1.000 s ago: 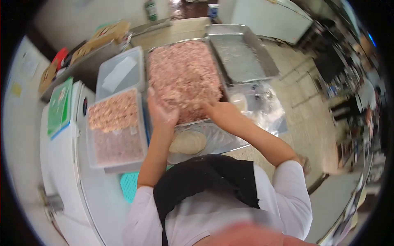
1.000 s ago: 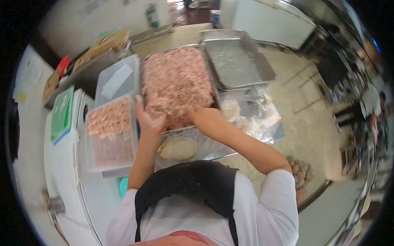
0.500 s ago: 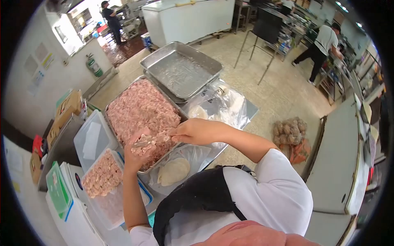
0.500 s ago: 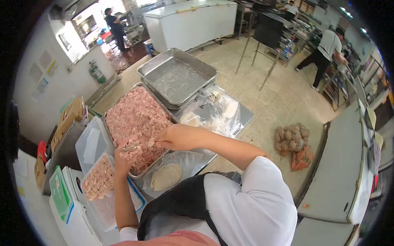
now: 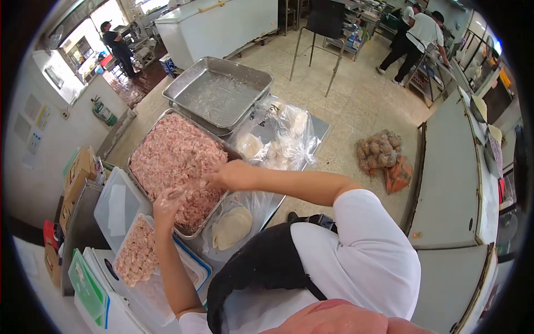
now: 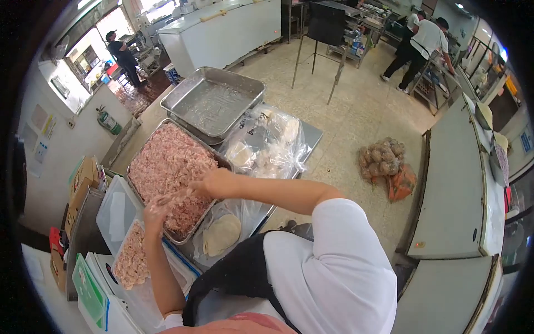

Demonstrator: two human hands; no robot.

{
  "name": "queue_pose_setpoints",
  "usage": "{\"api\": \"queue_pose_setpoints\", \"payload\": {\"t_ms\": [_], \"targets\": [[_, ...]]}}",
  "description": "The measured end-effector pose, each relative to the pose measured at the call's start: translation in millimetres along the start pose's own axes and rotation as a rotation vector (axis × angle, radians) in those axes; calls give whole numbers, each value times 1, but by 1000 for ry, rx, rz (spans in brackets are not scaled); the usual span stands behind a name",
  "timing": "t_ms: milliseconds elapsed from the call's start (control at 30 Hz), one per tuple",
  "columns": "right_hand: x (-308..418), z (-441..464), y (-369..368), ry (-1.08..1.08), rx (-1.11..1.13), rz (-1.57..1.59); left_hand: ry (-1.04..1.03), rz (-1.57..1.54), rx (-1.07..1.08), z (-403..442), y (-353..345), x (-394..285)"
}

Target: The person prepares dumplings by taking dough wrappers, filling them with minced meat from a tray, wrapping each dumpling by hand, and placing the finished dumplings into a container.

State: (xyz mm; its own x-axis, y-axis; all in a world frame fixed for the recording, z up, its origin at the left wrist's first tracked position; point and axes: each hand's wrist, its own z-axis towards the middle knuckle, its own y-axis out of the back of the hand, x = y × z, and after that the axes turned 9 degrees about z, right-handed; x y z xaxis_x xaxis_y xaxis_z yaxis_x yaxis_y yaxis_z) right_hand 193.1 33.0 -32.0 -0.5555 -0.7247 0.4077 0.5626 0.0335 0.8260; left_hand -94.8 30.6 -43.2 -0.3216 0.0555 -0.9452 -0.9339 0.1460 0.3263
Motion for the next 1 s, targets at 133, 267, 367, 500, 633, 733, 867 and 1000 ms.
{"api": "queue_pose_setpoints", "payload": {"t_ms": [133, 267, 367, 500, 633, 733, 867, 1000], "targets": [[-39, -7, -6, -264, 224, -143, -11, 3, -21, -21, 8, 4], [-12, -11, 33, -217, -4, 227, -159, 187, -50, -38, 2, -39], [19, -7, 27, -9, 105, 562, -114, 138, 87, -31, 0, -50], [17, -5, -2, -5, 118, 513, -380, 198, 183, -13, 8, -16], [29, 4, 17, -17, 22, 116, 14, 97, -32, -13, 2, -9], [3, 2, -28, 76, -48, 71, 1, 291, -8, -4, 8, 17], [-51, -4, -18, -169, 221, -46, -34, 259, -169, -15, -7, 32], [-67, -5, 24, -200, 216, 95, -359, 624, -288, -37, -23, -54]]}}
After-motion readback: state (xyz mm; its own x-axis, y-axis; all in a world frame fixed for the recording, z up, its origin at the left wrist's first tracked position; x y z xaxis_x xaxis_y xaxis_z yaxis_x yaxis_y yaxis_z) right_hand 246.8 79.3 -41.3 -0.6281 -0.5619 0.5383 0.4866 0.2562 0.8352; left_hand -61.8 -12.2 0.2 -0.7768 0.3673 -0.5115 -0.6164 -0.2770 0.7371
